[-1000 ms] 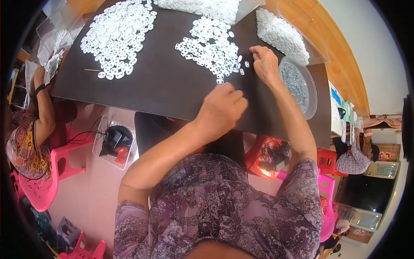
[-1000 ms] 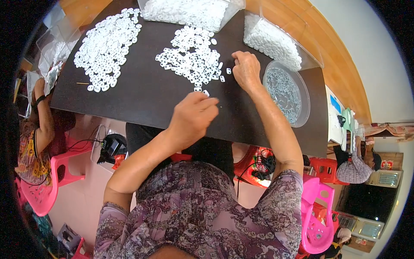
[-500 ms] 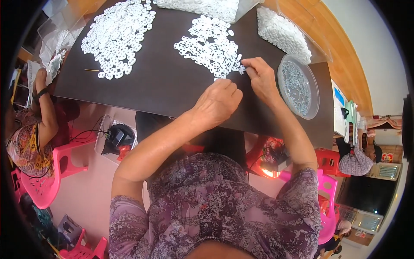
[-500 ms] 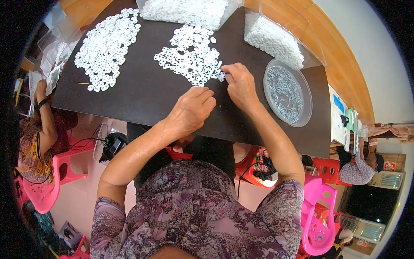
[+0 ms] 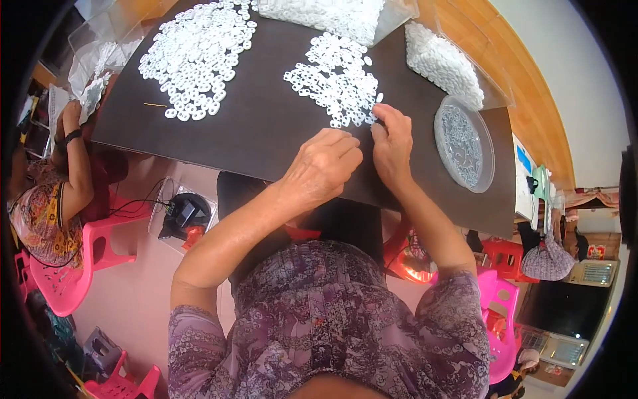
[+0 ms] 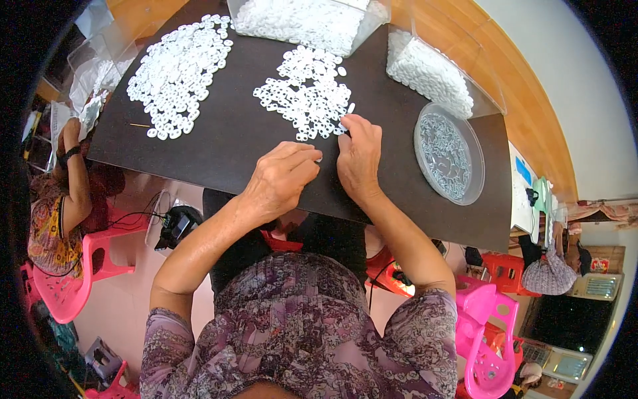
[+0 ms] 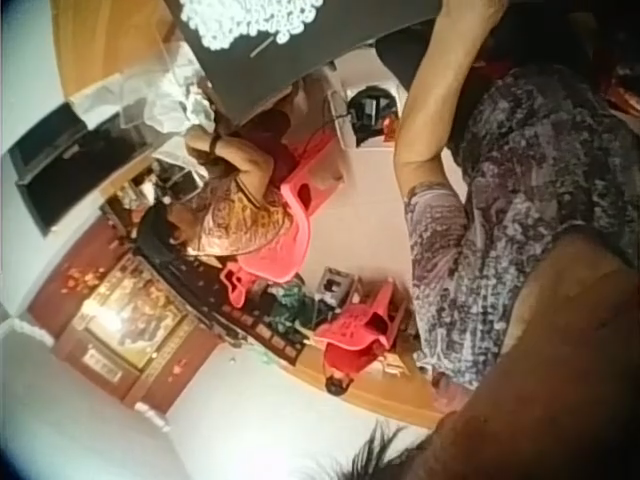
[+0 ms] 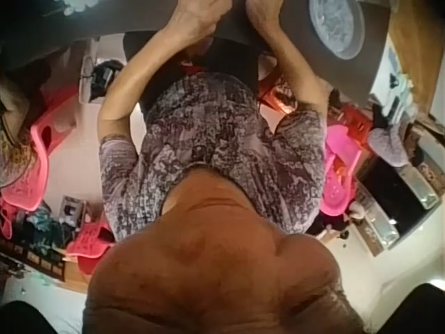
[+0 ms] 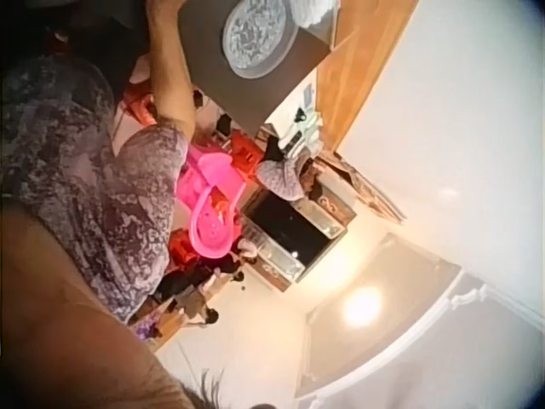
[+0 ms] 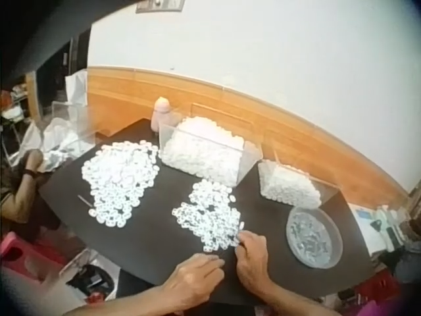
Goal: Assembling small white plastic components by pressing two pieces together by hand.
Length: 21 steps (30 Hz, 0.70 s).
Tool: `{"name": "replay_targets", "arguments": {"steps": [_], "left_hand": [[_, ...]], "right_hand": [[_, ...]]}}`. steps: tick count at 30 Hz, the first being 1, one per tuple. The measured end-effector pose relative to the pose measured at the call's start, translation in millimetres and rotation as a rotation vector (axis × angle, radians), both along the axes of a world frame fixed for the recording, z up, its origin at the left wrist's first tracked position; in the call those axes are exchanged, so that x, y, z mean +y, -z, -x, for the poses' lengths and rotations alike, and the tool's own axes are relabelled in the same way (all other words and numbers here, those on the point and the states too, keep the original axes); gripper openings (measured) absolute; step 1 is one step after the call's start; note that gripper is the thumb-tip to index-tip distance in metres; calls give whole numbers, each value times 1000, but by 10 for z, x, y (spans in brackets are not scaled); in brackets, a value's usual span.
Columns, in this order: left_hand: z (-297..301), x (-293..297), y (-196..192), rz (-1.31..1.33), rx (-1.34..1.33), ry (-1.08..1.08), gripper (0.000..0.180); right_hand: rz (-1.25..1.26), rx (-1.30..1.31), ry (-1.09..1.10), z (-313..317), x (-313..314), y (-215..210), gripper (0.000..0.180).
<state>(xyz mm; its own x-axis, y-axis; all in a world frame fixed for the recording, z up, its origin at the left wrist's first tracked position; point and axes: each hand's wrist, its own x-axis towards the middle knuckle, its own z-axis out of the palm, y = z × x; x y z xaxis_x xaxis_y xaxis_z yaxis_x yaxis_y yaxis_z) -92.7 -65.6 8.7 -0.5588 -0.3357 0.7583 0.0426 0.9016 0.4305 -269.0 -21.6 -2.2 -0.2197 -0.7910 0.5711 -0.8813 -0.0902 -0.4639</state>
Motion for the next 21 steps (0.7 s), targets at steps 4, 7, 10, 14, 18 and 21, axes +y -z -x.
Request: {"name": "replay_targets", "arguments": {"steps": [4, 7, 10, 14, 18, 21], "left_hand": [[-63, 7, 39, -38, -45, 6, 15], [-100, 4, 71, -69, -114, 0, 14], [-102, -29, 67, -64, -142, -4, 13], [-134, -69, 64, -55, -156, -44, 12], [-185, -86, 65, -54, -116, -44, 10], [-200, -80, 76, -48, -104, -17, 10]], "right_hand": [[-25, -15, 31, -75, -32, 36, 27], [-50, -81, 37, -193, -56, 33, 28], [-84, -226, -8, -303, -109, -9, 31], [-80, -300, -24, -435, -226, 10, 27], [-12, -408, 9, -487, -319, 36, 24], [19, -505, 9, -502, -437, 105, 23]]}}
